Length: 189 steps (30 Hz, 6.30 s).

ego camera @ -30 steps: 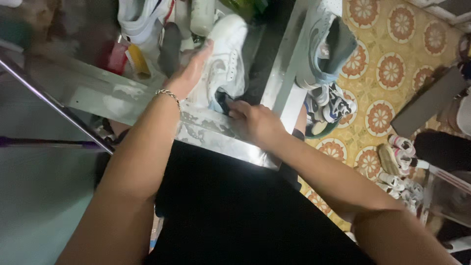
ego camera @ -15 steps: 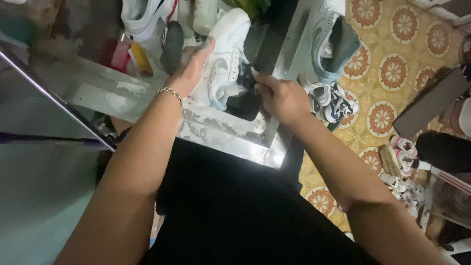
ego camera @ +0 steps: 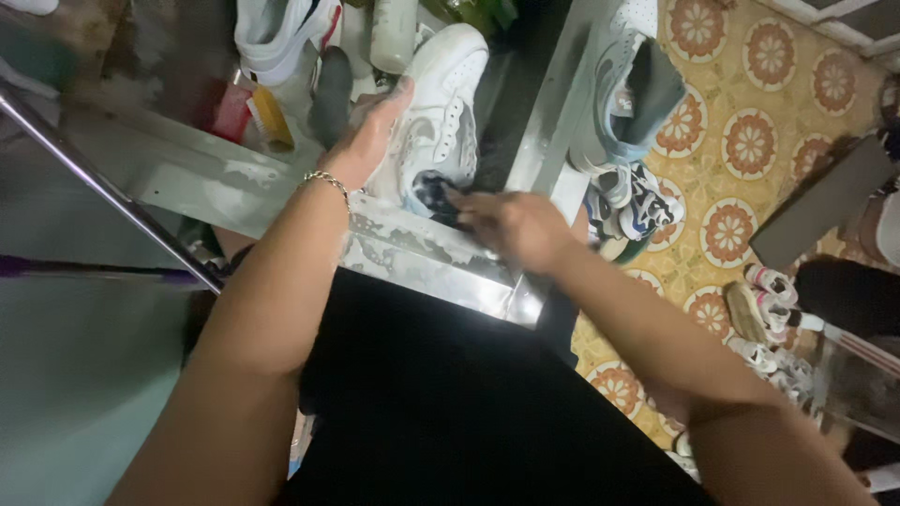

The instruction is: The person scrubs a white sneaker with a brush and rinses it under a running tap. They then switch to a pink brush to scrub the shoe's sole and sides before rinsing it again.

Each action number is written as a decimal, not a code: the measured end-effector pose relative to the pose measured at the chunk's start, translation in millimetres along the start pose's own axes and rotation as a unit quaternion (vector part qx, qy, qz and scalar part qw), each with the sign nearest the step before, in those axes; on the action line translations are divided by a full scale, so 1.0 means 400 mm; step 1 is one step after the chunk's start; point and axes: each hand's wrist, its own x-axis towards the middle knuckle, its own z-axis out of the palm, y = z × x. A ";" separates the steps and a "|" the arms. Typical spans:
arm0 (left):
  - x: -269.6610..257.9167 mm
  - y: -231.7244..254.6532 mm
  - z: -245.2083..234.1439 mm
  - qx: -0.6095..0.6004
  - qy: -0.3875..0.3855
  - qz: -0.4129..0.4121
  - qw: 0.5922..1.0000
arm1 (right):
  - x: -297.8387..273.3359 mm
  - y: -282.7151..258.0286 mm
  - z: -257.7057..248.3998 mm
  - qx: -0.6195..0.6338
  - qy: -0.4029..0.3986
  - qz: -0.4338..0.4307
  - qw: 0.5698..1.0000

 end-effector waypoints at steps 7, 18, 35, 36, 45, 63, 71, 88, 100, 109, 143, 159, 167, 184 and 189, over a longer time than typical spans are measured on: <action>0.024 -0.032 0.009 0.013 -0.003 0.027 1.000 | 0.024 0.136 0.082 0.016 0.056 -0.030 0.998; 0.038 -0.075 0.021 0.016 0.012 0.016 1.000 | 0.016 0.039 0.036 -0.028 0.089 -0.078 0.993; 0.060 -0.099 -0.002 -0.090 0.009 0.109 0.990 | -0.165 0.047 0.011 0.004 0.102 0.102 0.990; 0.089 -0.106 0.008 -0.089 0.013 0.113 0.989 | -0.168 0.044 0.018 0.003 0.105 0.098 0.990; 0.045 -0.133 0.037 -0.500 0.016 -0.019 0.866 | -0.003 0.019 0.146 0.619 0.222 0.353 0.666; 0.481 -0.180 -0.269 0.342 0.397 0.225 0.821 | 0.456 0.160 0.117 0.656 0.037 0.348 0.669; 1.124 -0.004 -0.838 0.110 0.349 0.093 0.926 | 0.506 0.114 0.063 0.672 0.071 0.388 0.627; 0.309 -0.175 -0.021 -0.097 0.284 0.074 0.951 | 0.576 0.052 0.036 0.656 0.043 0.357 0.664; 0.272 -0.176 0.020 -0.050 0.296 0.270 0.915 | 0.647 0.214 0.140 0.457 0.041 0.326 0.827; 0.161 -0.180 0.020 -0.092 0.273 0.182 0.940 | 0.623 0.150 0.081 0.471 -0.003 0.330 0.818; 0.378 -0.072 -0.096 -0.276 0.141 0.086 0.947 | 0.555 0.078 -0.131 0.590 0.152 0.354 0.710; 0.566 -0.203 -0.159 -0.484 -0.012 0.036 0.874 | 0.626 0.190 -0.009 0.524 0.251 0.302 0.756; 0.581 -0.183 -0.228 -0.539 -0.176 0.103 0.817 | 0.648 0.291 0.075 0.550 0.271 0.215 0.760; 0.500 -0.215 -0.191 -0.290 0.012 -0.049 0.956 | 0.656 0.204 0.072 0.577 0.210 0.213 0.760; 0.275 -0.002 -0.154 -0.188 0.087 -0.100 0.973 | 0.620 0.128 0.004 0.607 0.209 0.246 0.726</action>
